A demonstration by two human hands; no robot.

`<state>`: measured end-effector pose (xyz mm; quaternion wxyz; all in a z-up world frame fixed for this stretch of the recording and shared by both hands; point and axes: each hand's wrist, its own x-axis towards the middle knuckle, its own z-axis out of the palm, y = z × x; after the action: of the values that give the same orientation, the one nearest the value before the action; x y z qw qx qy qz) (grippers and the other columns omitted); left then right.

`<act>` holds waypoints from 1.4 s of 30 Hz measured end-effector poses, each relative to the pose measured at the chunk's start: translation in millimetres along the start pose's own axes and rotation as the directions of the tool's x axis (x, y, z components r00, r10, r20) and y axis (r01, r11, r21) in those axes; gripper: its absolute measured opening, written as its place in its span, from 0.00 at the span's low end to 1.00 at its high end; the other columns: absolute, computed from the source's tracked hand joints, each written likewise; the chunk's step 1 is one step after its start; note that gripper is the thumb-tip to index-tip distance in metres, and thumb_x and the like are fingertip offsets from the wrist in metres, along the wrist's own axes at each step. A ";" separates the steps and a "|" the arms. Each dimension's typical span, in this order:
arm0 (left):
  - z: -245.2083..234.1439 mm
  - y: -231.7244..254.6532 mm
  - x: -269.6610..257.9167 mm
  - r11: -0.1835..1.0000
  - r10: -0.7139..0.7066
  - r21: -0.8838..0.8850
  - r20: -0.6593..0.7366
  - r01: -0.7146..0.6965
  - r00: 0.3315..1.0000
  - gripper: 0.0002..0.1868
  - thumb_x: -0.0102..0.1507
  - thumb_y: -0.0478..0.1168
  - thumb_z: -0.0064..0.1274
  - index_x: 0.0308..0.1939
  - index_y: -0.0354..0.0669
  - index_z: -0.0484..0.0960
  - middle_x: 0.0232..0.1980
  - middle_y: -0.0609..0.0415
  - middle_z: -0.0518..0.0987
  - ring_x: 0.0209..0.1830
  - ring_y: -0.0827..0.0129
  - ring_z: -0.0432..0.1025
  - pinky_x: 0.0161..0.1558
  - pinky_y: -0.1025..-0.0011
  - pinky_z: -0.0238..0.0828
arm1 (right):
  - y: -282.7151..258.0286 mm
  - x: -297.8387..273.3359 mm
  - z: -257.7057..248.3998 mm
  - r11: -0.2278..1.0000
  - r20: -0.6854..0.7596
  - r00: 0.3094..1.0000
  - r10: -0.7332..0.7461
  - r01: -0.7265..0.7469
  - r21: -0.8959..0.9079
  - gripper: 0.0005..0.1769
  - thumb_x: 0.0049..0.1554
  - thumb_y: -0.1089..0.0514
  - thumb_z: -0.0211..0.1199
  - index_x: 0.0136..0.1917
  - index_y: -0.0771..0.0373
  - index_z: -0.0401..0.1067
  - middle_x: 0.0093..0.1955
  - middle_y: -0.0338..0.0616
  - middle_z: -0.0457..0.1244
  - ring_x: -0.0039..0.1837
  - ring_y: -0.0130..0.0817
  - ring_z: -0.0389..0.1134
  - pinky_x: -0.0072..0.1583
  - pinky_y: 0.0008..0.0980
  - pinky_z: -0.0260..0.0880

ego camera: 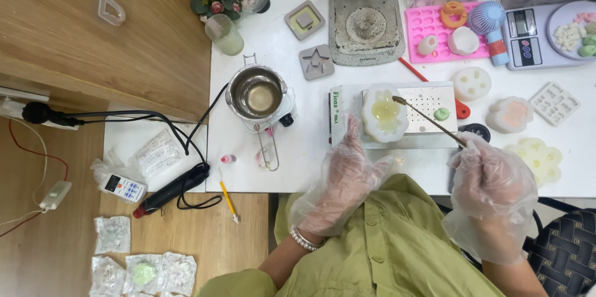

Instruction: The recorder is melting wax and using a spoon to stir it before pouring into a silicone mold.

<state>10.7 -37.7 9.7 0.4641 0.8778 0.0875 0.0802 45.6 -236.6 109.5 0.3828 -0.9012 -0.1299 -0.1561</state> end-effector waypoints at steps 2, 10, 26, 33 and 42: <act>0.2 0.3 -3.1 0.999 -0.033 -0.004 0.018 0.033 0.999 0.69 0.54 0.52 0.69 0.80 0.24 0.34 0.66 0.26 0.72 0.59 0.41 0.74 0.61 0.61 0.73 | -0.4 -2.2 -1.6 0.984 0.031 0.992 -0.124 0.127 -0.126 0.06 0.74 0.62 0.60 0.60 0.59 0.77 0.37 0.36 0.66 0.39 0.29 0.66 0.47 0.30 0.66; -0.2 -5.5 -19.9 1.000 0.020 0.010 -0.041 -0.020 0.999 0.65 0.58 0.53 0.66 0.79 0.21 0.37 0.67 0.23 0.72 0.49 0.47 0.79 0.50 0.63 0.77 | -10.1 -2.8 -5.8 0.895 0.165 0.953 -0.256 0.298 -0.332 0.11 0.65 0.65 0.63 0.60 0.58 0.77 0.38 0.40 0.66 0.42 0.39 0.67 0.49 0.37 0.68; -68.5 6.9 -55.4 0.963 -0.218 0.155 -0.035 0.220 0.975 0.58 0.61 0.55 0.62 0.78 0.22 0.43 0.53 0.24 0.77 0.39 0.43 0.77 0.41 0.55 0.75 | -117.3 74.4 195.9 0.900 0.478 0.878 0.013 -0.219 0.376 0.17 0.70 0.49 0.52 0.47 0.62 0.74 0.32 0.37 0.63 0.31 0.22 0.63 0.31 0.26 0.63; -68.2 -15.2 -61.5 0.971 -0.210 0.102 -0.050 0.214 0.976 0.55 0.60 0.49 0.62 0.79 0.24 0.45 0.58 0.26 0.75 0.45 0.42 0.76 0.46 0.54 0.74 | -73.4 68.6 295.2 0.808 0.415 0.908 0.056 -0.285 0.516 0.17 0.67 0.55 0.59 0.39 0.66 0.73 0.29 0.37 0.62 0.31 0.22 0.62 0.34 0.26 0.62; -86.1 -28.1 -60.1 0.980 -0.173 0.102 0.024 0.170 0.985 0.56 0.60 0.48 0.61 0.79 0.24 0.43 0.59 0.27 0.76 0.48 0.43 0.76 0.50 0.55 0.74 | -83.5 68.1 286.0 0.808 0.517 0.821 0.241 -0.465 0.362 0.16 0.66 0.53 0.57 0.41 0.64 0.75 0.27 0.37 0.62 0.30 0.25 0.61 0.34 0.27 0.61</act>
<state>-69.0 33.1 30.8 0.4264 0.8902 0.1590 0.0210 130.5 36.3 1.5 0.5730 -0.7987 -0.0736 0.1681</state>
